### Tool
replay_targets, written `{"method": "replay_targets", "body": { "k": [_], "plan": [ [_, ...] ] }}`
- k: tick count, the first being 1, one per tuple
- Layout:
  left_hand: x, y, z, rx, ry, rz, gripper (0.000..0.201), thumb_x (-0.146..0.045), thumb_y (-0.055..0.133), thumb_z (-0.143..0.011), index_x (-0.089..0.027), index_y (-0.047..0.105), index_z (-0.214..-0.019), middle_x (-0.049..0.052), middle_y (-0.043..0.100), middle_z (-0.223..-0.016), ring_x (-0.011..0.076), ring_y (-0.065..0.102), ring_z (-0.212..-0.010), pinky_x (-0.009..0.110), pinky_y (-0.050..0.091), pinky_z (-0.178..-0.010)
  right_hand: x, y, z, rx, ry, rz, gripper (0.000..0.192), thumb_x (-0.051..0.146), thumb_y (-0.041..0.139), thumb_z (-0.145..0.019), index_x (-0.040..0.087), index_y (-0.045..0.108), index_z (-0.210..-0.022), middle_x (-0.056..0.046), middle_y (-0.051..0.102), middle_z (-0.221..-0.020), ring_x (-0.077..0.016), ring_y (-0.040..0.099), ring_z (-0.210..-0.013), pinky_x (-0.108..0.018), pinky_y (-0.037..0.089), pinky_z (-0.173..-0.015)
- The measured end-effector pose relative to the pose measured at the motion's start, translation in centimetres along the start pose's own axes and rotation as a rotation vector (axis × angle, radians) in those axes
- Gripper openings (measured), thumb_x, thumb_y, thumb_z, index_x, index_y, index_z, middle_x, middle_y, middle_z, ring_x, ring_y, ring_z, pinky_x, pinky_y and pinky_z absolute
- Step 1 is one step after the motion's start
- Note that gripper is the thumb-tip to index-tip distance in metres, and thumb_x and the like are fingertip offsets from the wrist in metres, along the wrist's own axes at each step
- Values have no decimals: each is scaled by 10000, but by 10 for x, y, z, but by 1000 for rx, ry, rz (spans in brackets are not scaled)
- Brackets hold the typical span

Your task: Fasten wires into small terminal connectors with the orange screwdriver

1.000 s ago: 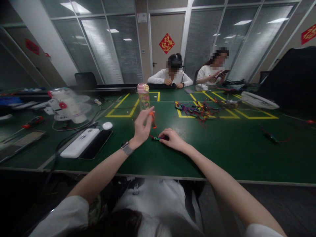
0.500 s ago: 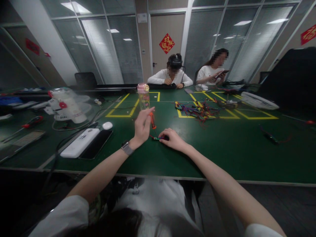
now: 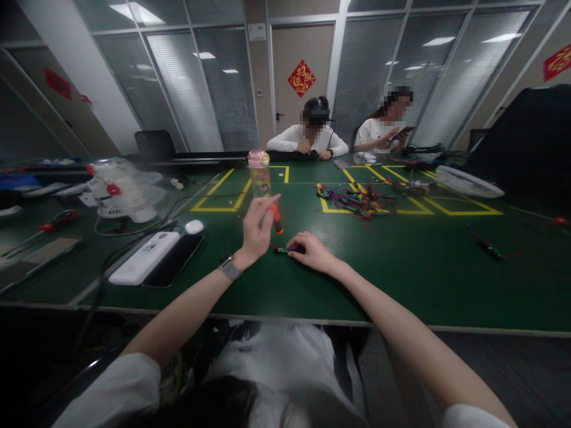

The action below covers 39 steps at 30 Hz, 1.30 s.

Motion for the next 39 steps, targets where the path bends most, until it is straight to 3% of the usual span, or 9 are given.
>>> {"method": "replay_targets", "body": {
  "k": [4,10,17,21,27,33,39],
  "plan": [
    [0,-1,0,-32,22,11,325,-248,428,-1051,-187,624,-1304,63,637,-1012,177,596,-962,327,492,-866,1,0,0,1,-2,0,88,172,714,-830,197,743,-909,-66,723,-863,-234,648,-870,-387,495,-848],
    [0,-2,0,-91,30,-45,204,-341,610,-981,-208,705,-1103,23,551,-902,158,554,-839,301,490,-787,0,0,0,11,-8,14,92,174,708,-840,186,737,-926,-69,719,-872,-228,643,-870,-387,492,-849],
    [0,1,-1,10,8,25,355,-270,366,-1069,-201,602,-1325,83,627,-1113,190,601,-1051,340,499,-923,0,0,1,5,-15,8,85,183,692,-853,191,735,-926,-66,714,-870,-224,645,-865,-375,496,-833],
    [0,1,-2,5,3,-9,311,-258,420,-1057,-195,607,-1297,73,649,-1074,184,608,-1018,334,501,-916,0,0,1,8,-15,14,80,187,696,-853,189,736,-923,-68,718,-871,-227,646,-870,-382,492,-845],
    [0,-1,-1,-67,39,-52,208,-353,589,-996,-206,687,-1106,29,557,-929,158,563,-863,291,499,-793,1,0,0,11,-9,17,77,181,699,-855,181,737,-921,-75,726,-874,-234,649,-875,-393,489,-860],
    [-1,2,-1,12,19,18,347,-275,366,-1072,-205,611,-1307,70,610,-1062,180,590,-1000,325,495,-895,2,0,0,10,-20,17,73,181,696,-855,191,737,-915,-69,726,-867,-229,653,-862,-385,493,-843],
    [2,2,-1,-7,3,-22,281,-288,459,-1049,-198,624,-1258,56,610,-1003,180,588,-960,328,496,-883,2,0,0,4,-18,12,68,185,702,-853,194,735,-912,-68,726,-868,-230,652,-865,-387,494,-843]
  ]
}}
Point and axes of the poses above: each hand's wrist, its own z-axis away from the middle knuckle, its own y-axis out of the palm, x = y × z, the point moved 5 cm from there along -z, towards the middle knuckle
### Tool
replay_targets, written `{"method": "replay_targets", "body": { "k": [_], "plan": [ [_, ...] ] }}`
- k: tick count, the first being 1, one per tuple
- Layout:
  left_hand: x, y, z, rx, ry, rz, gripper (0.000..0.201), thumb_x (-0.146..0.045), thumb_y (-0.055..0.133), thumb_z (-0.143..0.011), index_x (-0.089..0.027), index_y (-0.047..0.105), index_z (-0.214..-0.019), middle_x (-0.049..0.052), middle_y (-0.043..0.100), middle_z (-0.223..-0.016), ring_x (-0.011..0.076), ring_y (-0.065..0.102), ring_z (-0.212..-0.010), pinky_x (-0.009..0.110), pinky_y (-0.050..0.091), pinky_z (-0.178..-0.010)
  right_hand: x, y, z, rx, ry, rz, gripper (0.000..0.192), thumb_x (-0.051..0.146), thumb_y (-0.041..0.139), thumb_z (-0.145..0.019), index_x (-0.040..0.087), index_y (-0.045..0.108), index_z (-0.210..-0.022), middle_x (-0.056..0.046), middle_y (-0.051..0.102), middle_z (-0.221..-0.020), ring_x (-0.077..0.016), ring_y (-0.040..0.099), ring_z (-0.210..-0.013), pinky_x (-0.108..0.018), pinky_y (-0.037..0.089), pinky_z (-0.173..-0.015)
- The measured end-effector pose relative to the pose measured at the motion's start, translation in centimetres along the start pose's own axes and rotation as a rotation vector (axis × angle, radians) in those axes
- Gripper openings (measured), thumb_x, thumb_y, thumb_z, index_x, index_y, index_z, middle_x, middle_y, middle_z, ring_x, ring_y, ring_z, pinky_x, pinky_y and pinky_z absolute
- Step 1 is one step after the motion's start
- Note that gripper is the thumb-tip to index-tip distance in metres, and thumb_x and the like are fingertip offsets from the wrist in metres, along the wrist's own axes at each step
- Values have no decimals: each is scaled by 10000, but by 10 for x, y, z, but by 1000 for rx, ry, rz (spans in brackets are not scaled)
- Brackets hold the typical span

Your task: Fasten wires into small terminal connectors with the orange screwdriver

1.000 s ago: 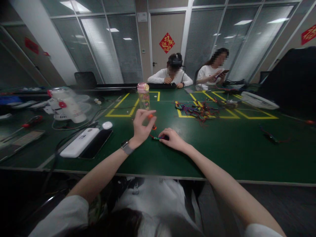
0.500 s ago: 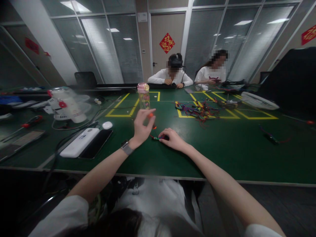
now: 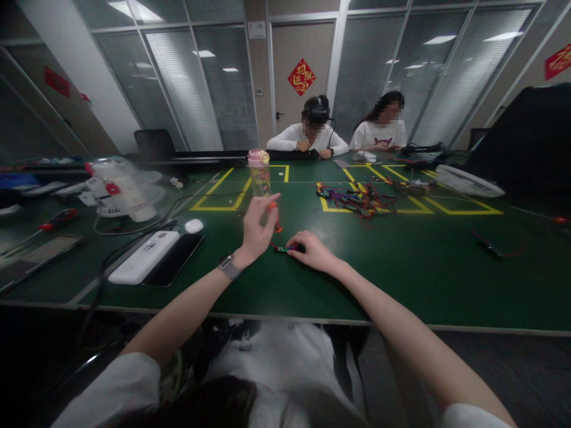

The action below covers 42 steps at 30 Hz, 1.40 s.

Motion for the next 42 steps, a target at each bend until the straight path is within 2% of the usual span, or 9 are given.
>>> {"method": "replay_targets", "body": {
  "k": [5,11,14,20,25,27,31,35,42],
  "plan": [
    [0,-1,1,-45,12,-22,227,-372,571,-1003,-201,664,-1120,31,551,-932,169,569,-879,312,501,-808,1,0,1,7,0,1,76,184,697,-859,192,735,-923,-69,725,-878,-231,649,-869,-391,494,-850],
    [-1,0,0,36,-27,74,344,-257,348,-1073,-200,601,-1299,76,638,-1073,182,610,-1019,338,500,-910,1,-1,0,6,5,5,75,185,693,-858,186,737,-919,-73,724,-872,-231,646,-868,-384,492,-842],
    [-1,-1,-1,19,-26,75,304,-273,409,-1061,-202,628,-1259,63,652,-1014,182,614,-974,340,499,-892,0,0,0,6,6,0,81,184,689,-860,188,737,-925,-72,723,-875,-231,645,-874,-384,492,-846],
    [0,-2,0,-24,-2,15,199,-363,587,-995,-215,685,-1084,22,554,-894,162,560,-821,303,492,-762,1,0,1,0,2,6,74,191,693,-860,194,736,-920,-65,718,-870,-226,642,-867,-389,490,-850],
    [-1,0,0,45,-29,51,358,-327,357,-1075,-211,625,-1283,77,629,-1072,189,611,-1006,342,510,-893,0,-1,0,6,-4,8,78,196,685,-864,202,736,-923,-62,719,-871,-222,642,-865,-379,491,-840],
    [-2,1,0,58,-35,63,371,-295,342,-1078,-202,585,-1341,91,659,-1136,193,623,-1062,352,506,-936,0,0,0,10,-2,11,81,193,684,-864,195,736,-927,-67,718,-873,-225,642,-870,-383,490,-845],
    [0,1,0,24,-39,35,280,-310,480,-1046,-204,625,-1260,57,672,-1017,167,631,-939,323,518,-876,-1,1,0,10,4,11,77,196,685,-864,194,732,-926,-66,710,-869,-226,638,-871,-383,491,-843],
    [0,-1,0,-13,7,9,207,-367,626,-974,-202,684,-1084,20,577,-890,151,571,-808,295,509,-768,-2,2,1,4,7,10,73,188,690,-857,194,731,-918,-65,714,-870,-227,639,-872,-387,489,-851],
    [-2,1,1,40,-27,91,363,-273,346,-1074,-209,591,-1334,73,636,-1074,183,606,-1008,345,502,-908,-1,0,0,0,-8,4,73,195,690,-859,199,733,-918,-65,720,-872,-226,644,-866,-385,493,-842]
  ]
}}
Point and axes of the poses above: each hand's wrist, its own z-axis away from the middle knuckle, its own y-axis out of the palm, x = y × z, the point moved 5 cm from there along -z, towards the middle knuckle
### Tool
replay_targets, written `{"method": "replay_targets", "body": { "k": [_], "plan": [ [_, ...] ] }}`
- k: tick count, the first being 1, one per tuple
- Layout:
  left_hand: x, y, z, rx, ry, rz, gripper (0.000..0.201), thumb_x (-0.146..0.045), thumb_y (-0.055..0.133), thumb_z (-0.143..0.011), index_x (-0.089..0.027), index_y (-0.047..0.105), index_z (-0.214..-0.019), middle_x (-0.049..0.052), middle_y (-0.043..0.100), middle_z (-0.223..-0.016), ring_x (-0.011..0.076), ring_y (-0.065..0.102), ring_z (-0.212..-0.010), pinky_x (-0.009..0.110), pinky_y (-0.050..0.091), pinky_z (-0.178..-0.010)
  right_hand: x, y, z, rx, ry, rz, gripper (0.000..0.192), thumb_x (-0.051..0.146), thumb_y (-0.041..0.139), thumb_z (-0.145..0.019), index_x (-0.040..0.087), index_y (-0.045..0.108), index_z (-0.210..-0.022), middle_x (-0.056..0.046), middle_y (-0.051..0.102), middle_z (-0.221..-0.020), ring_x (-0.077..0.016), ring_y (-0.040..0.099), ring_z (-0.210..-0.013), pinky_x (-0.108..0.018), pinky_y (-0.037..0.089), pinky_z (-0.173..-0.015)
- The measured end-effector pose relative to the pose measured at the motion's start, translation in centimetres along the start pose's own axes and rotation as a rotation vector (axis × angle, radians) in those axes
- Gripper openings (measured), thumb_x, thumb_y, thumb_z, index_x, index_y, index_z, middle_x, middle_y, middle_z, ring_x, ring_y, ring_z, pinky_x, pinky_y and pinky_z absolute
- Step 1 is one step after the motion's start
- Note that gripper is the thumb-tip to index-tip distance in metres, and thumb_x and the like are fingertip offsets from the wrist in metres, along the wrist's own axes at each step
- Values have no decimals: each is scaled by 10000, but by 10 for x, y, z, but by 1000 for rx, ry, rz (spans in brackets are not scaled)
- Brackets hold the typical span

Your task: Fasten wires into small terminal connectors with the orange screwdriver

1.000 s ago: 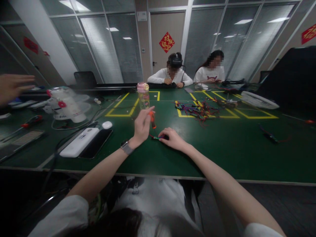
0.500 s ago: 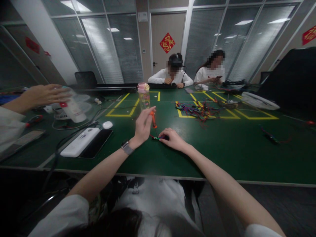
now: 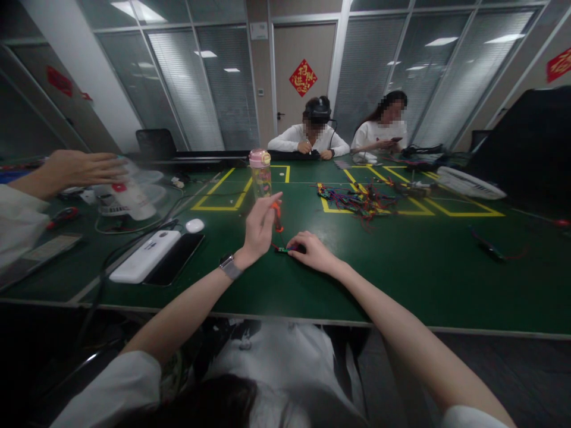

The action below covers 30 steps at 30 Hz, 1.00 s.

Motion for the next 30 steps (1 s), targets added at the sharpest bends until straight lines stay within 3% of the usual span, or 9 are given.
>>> {"method": "replay_targets", "body": {
  "k": [3,8,14,16,23,26,30],
  "plan": [
    [3,0,0,-24,-15,-17,327,-280,416,-1061,-214,590,-1330,57,646,-1032,173,611,-961,335,505,-891,0,0,0,0,-1,2,75,202,688,-864,200,734,-923,-66,719,-872,-226,645,-867,-387,495,-842],
    [4,-1,0,-65,7,-86,223,-364,589,-995,-234,677,-1154,18,562,-898,160,564,-844,313,510,-796,1,0,0,4,4,0,70,203,694,-860,203,737,-916,-66,722,-878,-229,645,-875,-391,495,-852],
    [3,-1,0,-9,-16,-28,370,-282,345,-1077,-230,592,-1348,71,619,-1074,175,608,-999,332,514,-890,2,-1,0,8,9,3,79,192,689,-860,199,738,-922,-69,721,-871,-229,647,-871,-383,494,-844],
    [3,-1,-1,-6,-32,-10,373,-262,345,-1077,-225,569,-1373,74,650,-1095,174,621,-1019,337,511,-914,2,-1,0,7,7,3,77,186,691,-856,202,737,-915,-64,720,-865,-225,646,-860,-377,493,-833],
    [4,-3,-2,-59,-9,-100,236,-372,601,-991,-227,676,-1161,22,602,-916,156,584,-846,308,513,-804,0,0,0,0,5,-4,67,190,694,-856,204,733,-909,-60,716,-867,-222,641,-859,-379,491,-832],
    [3,-3,-2,-49,-16,-76,268,-382,516,-1031,-236,678,-1187,28,591,-917,160,590,-856,302,510,-792,0,0,0,5,7,2,69,190,691,-859,204,733,-912,-62,716,-869,-224,641,-862,-383,491,-838],
    [4,0,-1,18,-42,-41,389,-304,312,-1089,-228,574,-1367,71,651,-1107,177,620,-1034,324,503,-904,0,0,-1,6,6,-6,72,195,688,-861,201,733,-917,-67,719,-871,-230,646,-869,-384,497,-837]
  ]
}}
Point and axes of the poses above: each hand's wrist, its own z-axis away from the middle knuckle, its own y-axis out of the palm, x = y × z, the point moved 5 cm from there along -z, towards the middle knuckle
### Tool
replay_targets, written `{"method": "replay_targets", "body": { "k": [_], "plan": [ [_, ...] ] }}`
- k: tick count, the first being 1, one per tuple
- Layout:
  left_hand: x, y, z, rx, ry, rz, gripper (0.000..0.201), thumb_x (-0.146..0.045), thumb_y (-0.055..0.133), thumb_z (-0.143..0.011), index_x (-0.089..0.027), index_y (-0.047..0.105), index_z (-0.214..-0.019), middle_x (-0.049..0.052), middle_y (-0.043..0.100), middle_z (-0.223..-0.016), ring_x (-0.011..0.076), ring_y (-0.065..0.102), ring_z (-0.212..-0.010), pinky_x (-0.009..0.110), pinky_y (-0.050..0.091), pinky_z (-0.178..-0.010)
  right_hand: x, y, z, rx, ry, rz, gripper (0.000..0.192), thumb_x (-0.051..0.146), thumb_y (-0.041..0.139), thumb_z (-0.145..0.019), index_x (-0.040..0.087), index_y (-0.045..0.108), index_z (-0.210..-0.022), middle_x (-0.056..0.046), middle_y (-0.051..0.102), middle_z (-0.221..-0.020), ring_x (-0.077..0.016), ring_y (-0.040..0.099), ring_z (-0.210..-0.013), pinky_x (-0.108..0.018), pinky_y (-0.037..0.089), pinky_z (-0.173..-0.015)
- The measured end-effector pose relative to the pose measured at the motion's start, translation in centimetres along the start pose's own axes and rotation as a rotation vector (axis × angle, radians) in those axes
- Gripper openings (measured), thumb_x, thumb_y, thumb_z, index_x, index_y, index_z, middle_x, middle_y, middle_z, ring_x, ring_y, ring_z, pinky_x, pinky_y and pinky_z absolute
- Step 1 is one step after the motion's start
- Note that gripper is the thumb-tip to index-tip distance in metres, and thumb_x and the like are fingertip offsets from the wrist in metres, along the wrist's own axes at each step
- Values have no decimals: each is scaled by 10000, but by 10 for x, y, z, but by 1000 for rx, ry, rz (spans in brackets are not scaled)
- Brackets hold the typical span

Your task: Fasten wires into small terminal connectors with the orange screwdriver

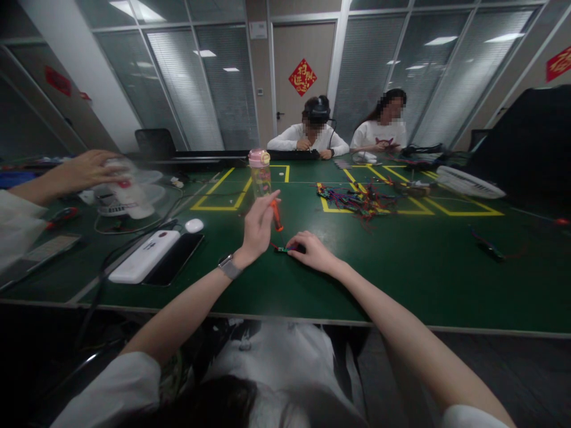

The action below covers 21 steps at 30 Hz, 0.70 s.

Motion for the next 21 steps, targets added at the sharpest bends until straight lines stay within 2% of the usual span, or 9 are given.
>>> {"method": "replay_targets", "body": {
  "k": [3,9,12,16,21],
  "plan": [
    [2,0,0,-10,-14,8,361,-289,362,-1079,-216,565,-1368,72,667,-1120,176,627,-1036,323,499,-918,0,0,0,4,-1,3,75,196,689,-860,202,734,-920,-66,721,-870,-231,646,-867,-386,497,-838],
    [2,-2,-1,-69,15,-17,253,-388,587,-997,-225,681,-1167,23,594,-920,159,577,-861,302,498,-814,1,0,0,-10,9,3,70,188,700,-851,203,738,-908,-67,722,-871,-233,649,-873,-383,495,-839],
    [1,-2,-1,-57,24,4,292,-375,506,-1035,-224,672,-1222,31,569,-924,159,572,-865,301,500,-807,1,-1,0,-13,9,-1,72,184,699,-850,201,738,-907,-68,723,-865,-237,650,-872,-387,496,-843],
    [2,0,0,-5,-5,22,384,-290,343,-1080,-226,586,-1370,71,631,-1090,174,601,-1012,324,496,-907,1,0,0,-5,6,8,75,182,701,-847,197,739,-909,-68,721,-858,-232,651,-860,-379,493,-833],
    [2,-1,-1,-46,-22,21,326,-291,467,-1042,-185,632,-1302,65,655,-1036,176,606,-964,314,486,-905,3,0,-1,1,5,22,79,182,696,-855,187,740,-920,-73,726,-861,-233,651,-861,-388,485,-846]
  ]
}}
Point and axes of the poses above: each hand's wrist, its own z-axis away from the middle knuckle, its own y-axis out of the palm, x = y × z, the point moved 5 cm from there along -z, towards the middle knuckle
